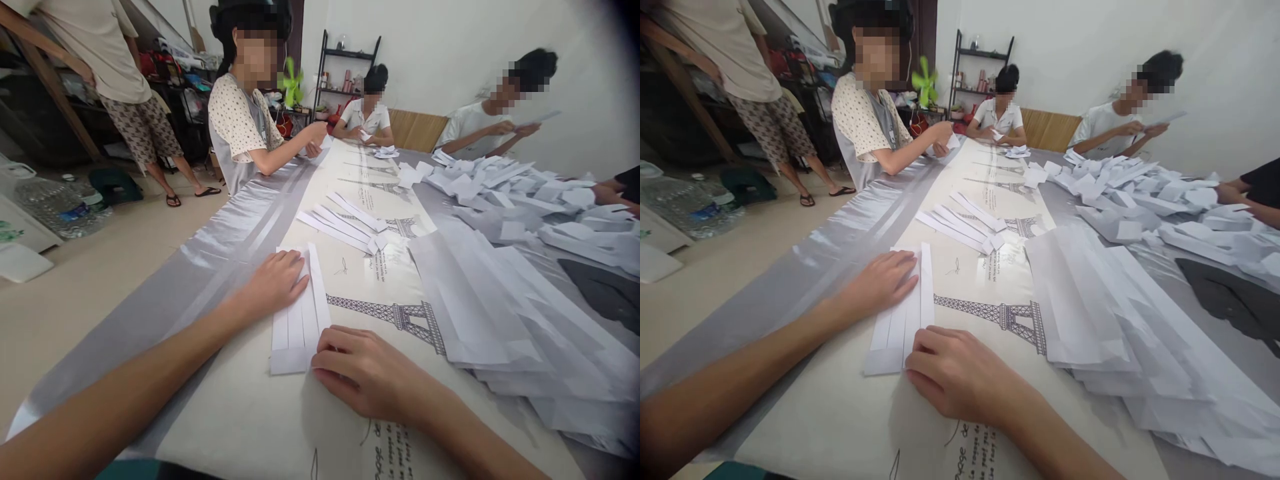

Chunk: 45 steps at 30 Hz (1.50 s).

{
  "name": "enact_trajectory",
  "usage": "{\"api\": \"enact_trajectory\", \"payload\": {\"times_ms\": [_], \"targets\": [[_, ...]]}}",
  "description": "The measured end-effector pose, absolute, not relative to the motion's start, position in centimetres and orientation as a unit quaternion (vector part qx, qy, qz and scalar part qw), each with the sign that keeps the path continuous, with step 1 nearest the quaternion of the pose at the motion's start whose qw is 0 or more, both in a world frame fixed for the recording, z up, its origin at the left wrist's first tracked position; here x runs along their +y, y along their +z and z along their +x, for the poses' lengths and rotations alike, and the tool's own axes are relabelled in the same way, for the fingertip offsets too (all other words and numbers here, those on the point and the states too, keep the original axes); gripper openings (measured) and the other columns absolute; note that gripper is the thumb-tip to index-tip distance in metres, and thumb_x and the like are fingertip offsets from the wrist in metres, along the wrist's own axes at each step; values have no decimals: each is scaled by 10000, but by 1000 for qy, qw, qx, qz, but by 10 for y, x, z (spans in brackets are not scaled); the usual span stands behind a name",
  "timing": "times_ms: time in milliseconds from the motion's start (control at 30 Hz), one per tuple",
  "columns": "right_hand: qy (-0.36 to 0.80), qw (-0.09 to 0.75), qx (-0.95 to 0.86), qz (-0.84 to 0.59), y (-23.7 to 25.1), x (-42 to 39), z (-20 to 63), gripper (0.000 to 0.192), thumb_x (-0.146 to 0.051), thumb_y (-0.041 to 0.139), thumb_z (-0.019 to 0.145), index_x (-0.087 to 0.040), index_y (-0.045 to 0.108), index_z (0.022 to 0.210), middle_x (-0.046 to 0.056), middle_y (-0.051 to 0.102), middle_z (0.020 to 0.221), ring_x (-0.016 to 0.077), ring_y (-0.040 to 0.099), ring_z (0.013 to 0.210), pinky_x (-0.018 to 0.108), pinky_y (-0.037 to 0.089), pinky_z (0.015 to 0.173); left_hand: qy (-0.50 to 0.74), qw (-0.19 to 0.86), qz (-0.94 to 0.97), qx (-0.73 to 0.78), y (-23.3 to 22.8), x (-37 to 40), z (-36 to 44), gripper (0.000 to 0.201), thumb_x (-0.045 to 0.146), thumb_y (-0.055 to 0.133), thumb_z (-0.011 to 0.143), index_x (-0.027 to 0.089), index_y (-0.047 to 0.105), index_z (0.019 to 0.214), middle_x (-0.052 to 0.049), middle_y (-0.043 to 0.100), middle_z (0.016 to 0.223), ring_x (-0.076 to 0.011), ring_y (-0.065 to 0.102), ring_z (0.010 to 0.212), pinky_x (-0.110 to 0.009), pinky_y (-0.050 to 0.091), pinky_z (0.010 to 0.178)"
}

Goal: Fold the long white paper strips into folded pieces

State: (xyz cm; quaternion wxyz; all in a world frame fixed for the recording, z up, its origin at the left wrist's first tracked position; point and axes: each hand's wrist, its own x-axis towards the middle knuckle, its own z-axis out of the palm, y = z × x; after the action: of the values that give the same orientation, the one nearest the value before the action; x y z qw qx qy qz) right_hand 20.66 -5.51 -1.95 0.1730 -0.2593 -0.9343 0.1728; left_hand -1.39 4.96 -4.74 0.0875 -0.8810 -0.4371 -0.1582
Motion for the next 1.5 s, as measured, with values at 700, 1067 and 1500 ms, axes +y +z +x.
{"api": "enact_trajectory", "payload": {"times_ms": [700,1067,1500], "targets": [[229,123,-913,-314,-25,-58,201,173,-175,476,1031,-168,626,945,48,592,953,171,569,846,317,505,753,-141,71,-881,-446,-45,47,-12,310,301,450,1018,87,643,1132,-170,631,1249,-295,589,1181,-439,447,1031],[355,127,-832,-407,-18,-54,198,66,-227,576,971,-247,544,1025,-5,625,1012,152,559,821,291,460,701,-137,77,-883,-441,-43,48,-11,297,299,426,1010,114,624,1132,-159,631,1224,-287,593,1139,-431,449,994],[15,207,-954,-216,-22,-57,205,199,-57,532,975,-177,645,864,41,629,919,187,529,888,345,404,747,-142,80,-888,-431,-45,50,-13,315,302,416,1018,107,629,1142,-171,623,1246,-294,588,1162,-446,449,1008]]}}
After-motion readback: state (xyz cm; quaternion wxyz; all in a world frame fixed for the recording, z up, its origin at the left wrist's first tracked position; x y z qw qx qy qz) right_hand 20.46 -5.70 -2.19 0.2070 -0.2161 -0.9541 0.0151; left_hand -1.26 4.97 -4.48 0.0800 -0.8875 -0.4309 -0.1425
